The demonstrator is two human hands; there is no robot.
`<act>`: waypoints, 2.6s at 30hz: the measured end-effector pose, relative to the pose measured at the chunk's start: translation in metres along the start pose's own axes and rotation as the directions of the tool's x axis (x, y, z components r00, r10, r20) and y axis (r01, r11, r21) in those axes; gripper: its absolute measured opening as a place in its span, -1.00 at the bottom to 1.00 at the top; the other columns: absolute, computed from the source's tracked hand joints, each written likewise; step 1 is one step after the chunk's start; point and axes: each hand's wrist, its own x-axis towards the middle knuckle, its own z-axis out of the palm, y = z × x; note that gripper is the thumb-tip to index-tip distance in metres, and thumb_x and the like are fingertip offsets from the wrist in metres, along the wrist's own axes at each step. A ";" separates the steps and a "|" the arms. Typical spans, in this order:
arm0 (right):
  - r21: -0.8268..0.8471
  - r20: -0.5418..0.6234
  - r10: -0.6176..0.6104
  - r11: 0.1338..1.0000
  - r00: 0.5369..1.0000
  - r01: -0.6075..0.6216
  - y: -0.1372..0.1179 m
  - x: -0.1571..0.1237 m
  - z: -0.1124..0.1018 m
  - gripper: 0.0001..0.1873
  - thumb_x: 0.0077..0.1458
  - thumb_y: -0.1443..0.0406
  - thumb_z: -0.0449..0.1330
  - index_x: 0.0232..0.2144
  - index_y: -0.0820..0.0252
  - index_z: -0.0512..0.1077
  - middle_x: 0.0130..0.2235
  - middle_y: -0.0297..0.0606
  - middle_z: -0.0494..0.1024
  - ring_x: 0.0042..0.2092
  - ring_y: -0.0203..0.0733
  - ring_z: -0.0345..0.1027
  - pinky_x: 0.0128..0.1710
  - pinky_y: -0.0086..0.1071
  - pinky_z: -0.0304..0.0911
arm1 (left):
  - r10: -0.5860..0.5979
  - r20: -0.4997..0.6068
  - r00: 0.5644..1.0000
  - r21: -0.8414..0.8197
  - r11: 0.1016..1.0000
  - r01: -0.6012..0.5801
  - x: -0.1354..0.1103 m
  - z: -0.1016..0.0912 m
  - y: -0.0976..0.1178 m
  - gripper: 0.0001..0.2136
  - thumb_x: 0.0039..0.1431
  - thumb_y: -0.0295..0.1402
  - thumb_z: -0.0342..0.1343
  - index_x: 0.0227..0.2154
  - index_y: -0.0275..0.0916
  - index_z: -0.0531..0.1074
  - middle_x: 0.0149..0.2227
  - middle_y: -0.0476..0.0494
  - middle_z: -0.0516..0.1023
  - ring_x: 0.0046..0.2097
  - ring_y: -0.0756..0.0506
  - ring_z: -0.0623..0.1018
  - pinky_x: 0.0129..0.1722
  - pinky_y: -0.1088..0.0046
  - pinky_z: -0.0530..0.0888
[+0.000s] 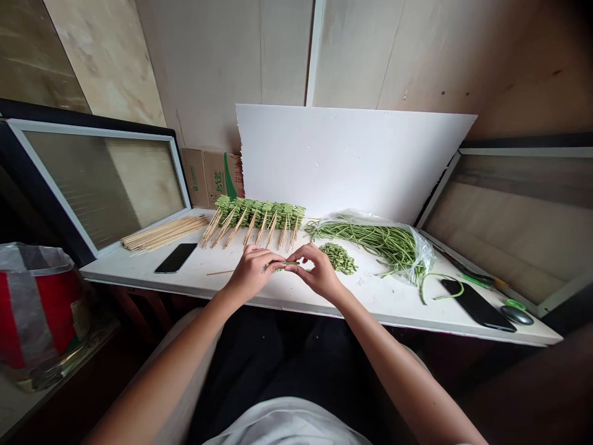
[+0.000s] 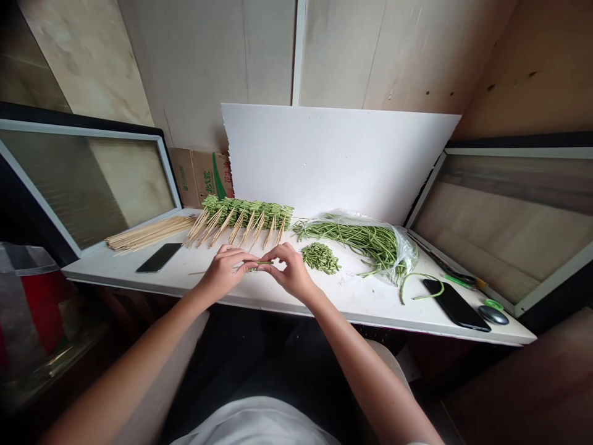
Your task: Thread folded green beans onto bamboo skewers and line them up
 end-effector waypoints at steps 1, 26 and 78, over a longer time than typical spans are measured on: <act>0.001 -0.010 -0.010 1.000 1.000 0.010 -0.001 0.000 0.002 -0.78 0.29 0.07 0.34 -0.22 0.07 0.59 -0.26 -0.19 0.62 -0.17 -0.07 0.40 -0.22 -0.23 0.32 | 0.008 -0.001 1.000 0.004 1.000 -0.008 0.000 0.000 0.000 -0.92 0.39 -0.36 0.24 -0.23 -0.17 0.63 -0.24 -0.06 0.75 -0.24 -0.11 0.65 -0.04 0.25 0.35; 0.098 0.174 -0.061 0.994 0.983 0.044 -0.006 0.000 0.003 -0.86 0.30 0.41 0.29 -0.30 0.10 0.59 -0.33 -0.25 0.62 -0.13 -0.08 0.38 -0.01 -0.19 0.31 | -0.139 0.457 0.879 -0.267 0.921 0.284 -0.001 -0.001 0.004 -0.72 0.28 -0.46 -0.02 -0.58 -0.22 0.31 -0.55 0.02 0.41 -0.45 -0.02 0.38 -0.31 0.44 0.32; -0.076 -0.015 -0.004 0.997 1.000 0.003 -0.011 0.004 -0.004 -0.76 0.27 0.05 0.36 -0.22 0.08 0.65 -0.25 -0.16 0.68 -0.14 -0.03 0.42 -0.10 -0.15 0.34 | -0.141 0.044 0.989 -0.031 0.989 0.142 -0.001 -0.001 0.002 -0.90 0.35 -0.29 0.29 -0.16 -0.17 0.58 -0.23 -0.11 0.71 -0.18 -0.16 0.64 0.06 0.18 0.41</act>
